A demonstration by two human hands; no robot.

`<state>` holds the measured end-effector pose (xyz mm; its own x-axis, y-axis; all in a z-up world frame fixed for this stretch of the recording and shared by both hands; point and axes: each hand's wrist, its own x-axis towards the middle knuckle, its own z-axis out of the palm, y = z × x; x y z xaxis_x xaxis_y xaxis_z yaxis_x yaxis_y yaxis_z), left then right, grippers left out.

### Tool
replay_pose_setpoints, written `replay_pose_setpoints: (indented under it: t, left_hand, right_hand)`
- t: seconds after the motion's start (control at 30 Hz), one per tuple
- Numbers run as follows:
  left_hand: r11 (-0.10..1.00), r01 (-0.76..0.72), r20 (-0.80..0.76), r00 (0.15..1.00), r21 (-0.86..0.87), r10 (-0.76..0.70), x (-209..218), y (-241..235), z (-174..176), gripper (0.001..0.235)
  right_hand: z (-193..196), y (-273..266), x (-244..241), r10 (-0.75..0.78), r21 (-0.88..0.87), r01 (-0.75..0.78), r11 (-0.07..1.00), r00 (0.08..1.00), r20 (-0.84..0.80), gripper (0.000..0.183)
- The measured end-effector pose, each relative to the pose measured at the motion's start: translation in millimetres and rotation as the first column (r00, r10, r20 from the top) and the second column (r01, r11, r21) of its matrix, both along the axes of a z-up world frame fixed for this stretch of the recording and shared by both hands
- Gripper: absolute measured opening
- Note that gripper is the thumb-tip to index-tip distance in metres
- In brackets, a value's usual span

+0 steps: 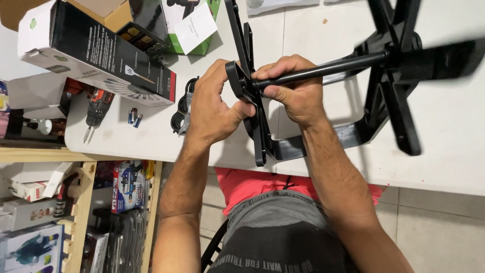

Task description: Assembling a black plastic rotating display rack by connecting components with a central rod.

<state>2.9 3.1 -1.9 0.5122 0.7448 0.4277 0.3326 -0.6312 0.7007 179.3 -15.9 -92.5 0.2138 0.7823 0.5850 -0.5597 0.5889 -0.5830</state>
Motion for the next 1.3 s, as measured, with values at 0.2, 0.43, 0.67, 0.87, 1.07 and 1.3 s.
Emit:
replay_pose_setpoints:
  t: [0.2,0.43,0.67,0.87,1.07,1.3]
  left_hand:
    - [1.000,0.011,-0.002,1.000,0.024,-0.011,3,-2,5,0.076]
    - [0.999,0.017,0.003,1.000,0.027,-0.017,3,-4,5,0.075]
    - [0.997,-0.006,-0.108,0.994,0.082,0.015,10,-11,14,0.085]
    - [0.991,-0.072,-0.193,0.977,0.117,0.093,16,-19,19,0.094]
    - [0.990,-0.056,-0.153,0.985,0.130,0.076,21,-20,24,0.081]
    - [0.977,-0.045,-0.118,0.991,0.208,0.071,29,-23,15,0.080]
  right_hand:
    - [-8,5,1,0.011,0.050,-0.010,0.999,1.000,-0.011,0.025]
    - [-7,5,2,0.033,0.076,-0.033,0.997,0.999,-0.006,0.025]
    - [-4,-1,0,0.030,0.027,-0.031,0.999,1.000,0.003,0.031]
    - [6,-4,6,-0.023,0.006,0.023,1.000,0.999,0.048,0.041]
    - [0,-3,7,-0.102,-0.163,0.110,0.980,0.993,0.061,0.036]
    - [-2,-3,12,-0.024,-0.094,0.026,0.995,0.999,0.025,0.031]
